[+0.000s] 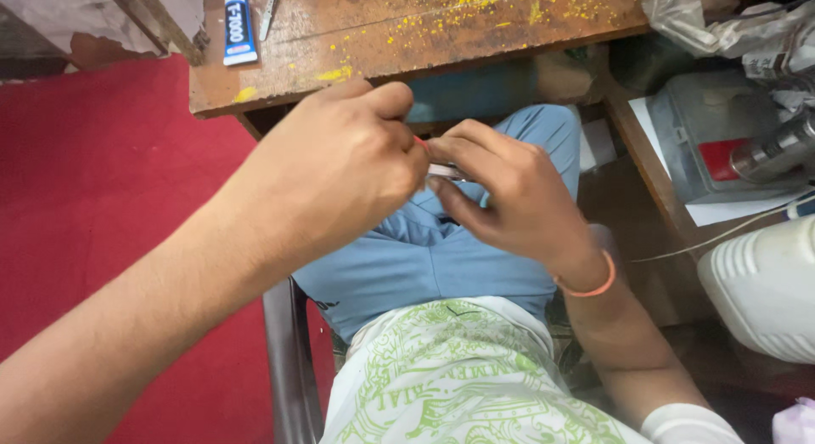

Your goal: The person inspects a white smartphone with a dual-camera module, then wraps multiple rubber bands around the device to hold the back cover in place. The person handles the phone and rubber bands by hand.

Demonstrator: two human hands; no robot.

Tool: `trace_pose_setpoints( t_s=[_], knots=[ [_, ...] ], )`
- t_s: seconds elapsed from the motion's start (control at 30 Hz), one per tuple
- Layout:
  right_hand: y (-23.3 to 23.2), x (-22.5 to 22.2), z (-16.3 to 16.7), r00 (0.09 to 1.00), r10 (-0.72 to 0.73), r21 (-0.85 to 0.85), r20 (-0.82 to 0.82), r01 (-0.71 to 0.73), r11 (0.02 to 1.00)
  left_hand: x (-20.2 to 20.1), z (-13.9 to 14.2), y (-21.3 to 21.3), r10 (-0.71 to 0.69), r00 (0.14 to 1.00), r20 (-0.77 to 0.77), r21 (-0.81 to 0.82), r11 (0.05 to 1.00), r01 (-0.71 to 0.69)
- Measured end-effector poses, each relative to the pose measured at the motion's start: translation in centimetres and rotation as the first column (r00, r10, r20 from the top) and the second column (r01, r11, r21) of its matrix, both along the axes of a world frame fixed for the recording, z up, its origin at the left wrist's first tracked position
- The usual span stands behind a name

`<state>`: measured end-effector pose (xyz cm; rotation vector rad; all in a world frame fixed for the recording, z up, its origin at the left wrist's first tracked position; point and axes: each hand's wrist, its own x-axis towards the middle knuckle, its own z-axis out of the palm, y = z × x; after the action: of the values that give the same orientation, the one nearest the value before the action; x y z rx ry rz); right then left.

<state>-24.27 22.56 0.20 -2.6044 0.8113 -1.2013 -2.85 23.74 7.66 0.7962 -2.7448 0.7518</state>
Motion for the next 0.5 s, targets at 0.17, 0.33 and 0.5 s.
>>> trace_pose_setpoints(
  t_s=[0.17,0.33,0.5],
  knots=[
    [-0.1,-0.3,-0.5,0.999,0.039,-0.027,0.001,-0.039,0.999,0.6,-0.3,0.3,0.008,1.0,-0.018,-0.032,0.999,-0.008],
    [0.2,0.2,-1.2,0.999,-0.005,-0.151,-0.044,-0.002,0.988,0.1,-0.3,0.3,0.071,0.997,0.036,-0.011,0.997,-0.071],
    [0.3,0.4,-1.4,0.997,-0.034,-0.191,-0.072,0.019,0.981,-0.4,-0.1,0.2,0.109,0.994,0.007,-0.023,0.994,-0.109]
  ],
)
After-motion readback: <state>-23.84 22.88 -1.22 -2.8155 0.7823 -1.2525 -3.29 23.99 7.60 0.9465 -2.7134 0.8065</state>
